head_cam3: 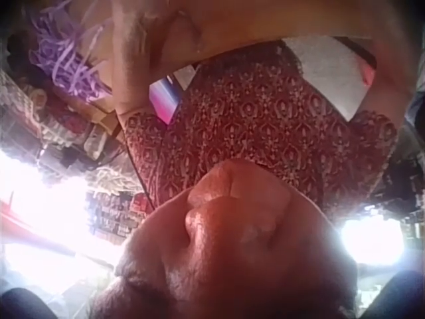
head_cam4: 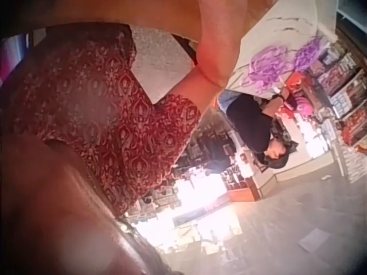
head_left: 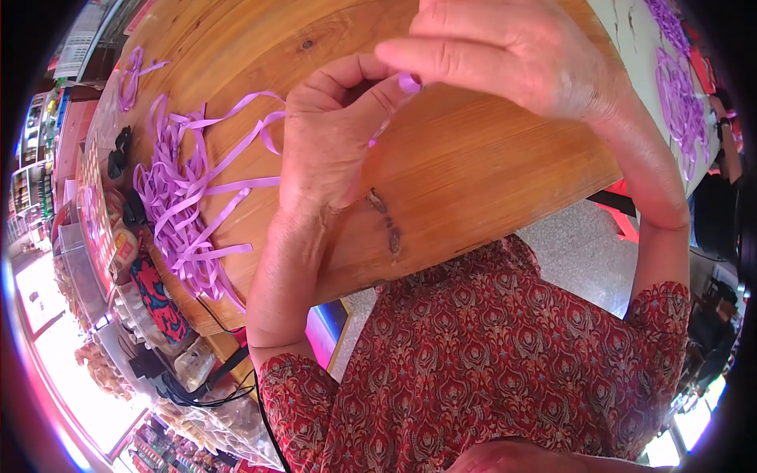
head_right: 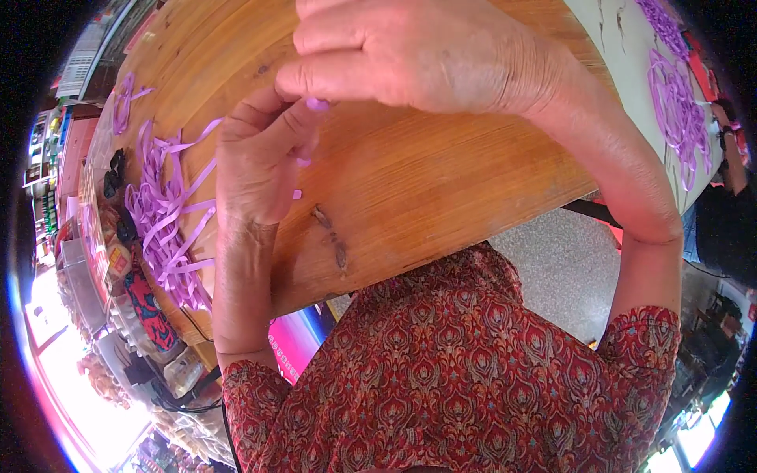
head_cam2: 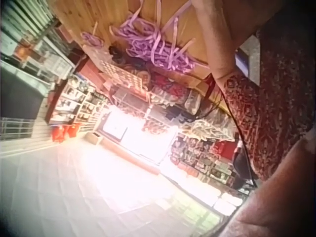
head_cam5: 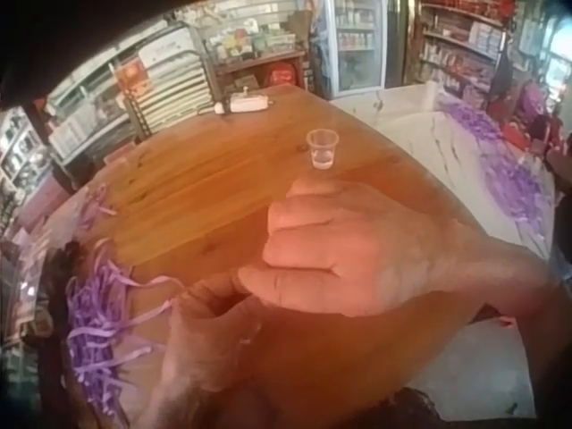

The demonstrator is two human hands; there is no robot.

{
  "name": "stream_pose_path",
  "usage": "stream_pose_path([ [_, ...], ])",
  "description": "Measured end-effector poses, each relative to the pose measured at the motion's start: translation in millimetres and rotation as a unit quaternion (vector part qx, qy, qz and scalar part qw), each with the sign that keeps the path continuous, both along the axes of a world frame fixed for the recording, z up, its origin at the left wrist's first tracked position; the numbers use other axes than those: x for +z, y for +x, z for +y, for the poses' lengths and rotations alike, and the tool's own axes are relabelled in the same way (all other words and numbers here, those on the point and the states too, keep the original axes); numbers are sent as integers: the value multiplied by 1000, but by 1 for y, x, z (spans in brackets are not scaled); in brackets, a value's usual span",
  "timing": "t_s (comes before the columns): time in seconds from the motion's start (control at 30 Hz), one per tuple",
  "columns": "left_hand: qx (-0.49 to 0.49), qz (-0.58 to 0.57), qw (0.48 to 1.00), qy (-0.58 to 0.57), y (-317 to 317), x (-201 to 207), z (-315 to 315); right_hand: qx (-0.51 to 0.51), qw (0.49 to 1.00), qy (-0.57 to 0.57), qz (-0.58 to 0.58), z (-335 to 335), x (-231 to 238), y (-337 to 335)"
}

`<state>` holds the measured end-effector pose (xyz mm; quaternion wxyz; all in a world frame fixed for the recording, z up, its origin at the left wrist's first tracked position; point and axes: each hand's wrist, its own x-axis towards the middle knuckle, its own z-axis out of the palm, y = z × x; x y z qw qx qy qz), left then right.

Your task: The person ties knots in purple ribbons by hand, handling them one at a time from a pile on a wooden table. They loop each ribbon around their fingers and pull the end through to form a knot before setting it back down.

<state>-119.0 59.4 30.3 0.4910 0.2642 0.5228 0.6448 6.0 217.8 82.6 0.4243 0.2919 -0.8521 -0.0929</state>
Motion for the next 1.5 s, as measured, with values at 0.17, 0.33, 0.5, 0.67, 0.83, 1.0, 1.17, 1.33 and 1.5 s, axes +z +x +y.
stream_pose_path([
  [0.17, 36, 82, 995, 33, 2, 4, 2, -79, 959, -218, -161, -9, 1, 12],
  [0.33, 63, 56, 995, 62, 7, 1, 8, 129, 943, -300, 65, 9, -51, -14],
  [0.5, 67, 65, 992, 87, 9, 1, 6, -10, 897, -432, -91, -14, -39, -3],
  [0.67, 66, 80, 990, 100, 7, -2, 5, -153, 745, -596, -257, -35, -15, 11],
  [0.83, 57, 47, 986, 152, 7, -8, 7, -82, 495, -793, -344, -27, -24, 7],
  [1.0, 15, -64, 978, 196, 3, -15, 8, -2, 567, -767, -300, -28, -47, 2],
  [1.17, 38, -76, 977, 194, 6, -16, 7, 36, 656, -726, -201, -38, -49, -1],
  [1.33, 53, -72, 981, 173, 6, -14, 6, -49, 838, -528, -128, -33, -46, 0],
  [1.5, 47, -51, 983, 169, 3, -16, 7, -33, 844, -524, -109, -30, -45, 2],
])
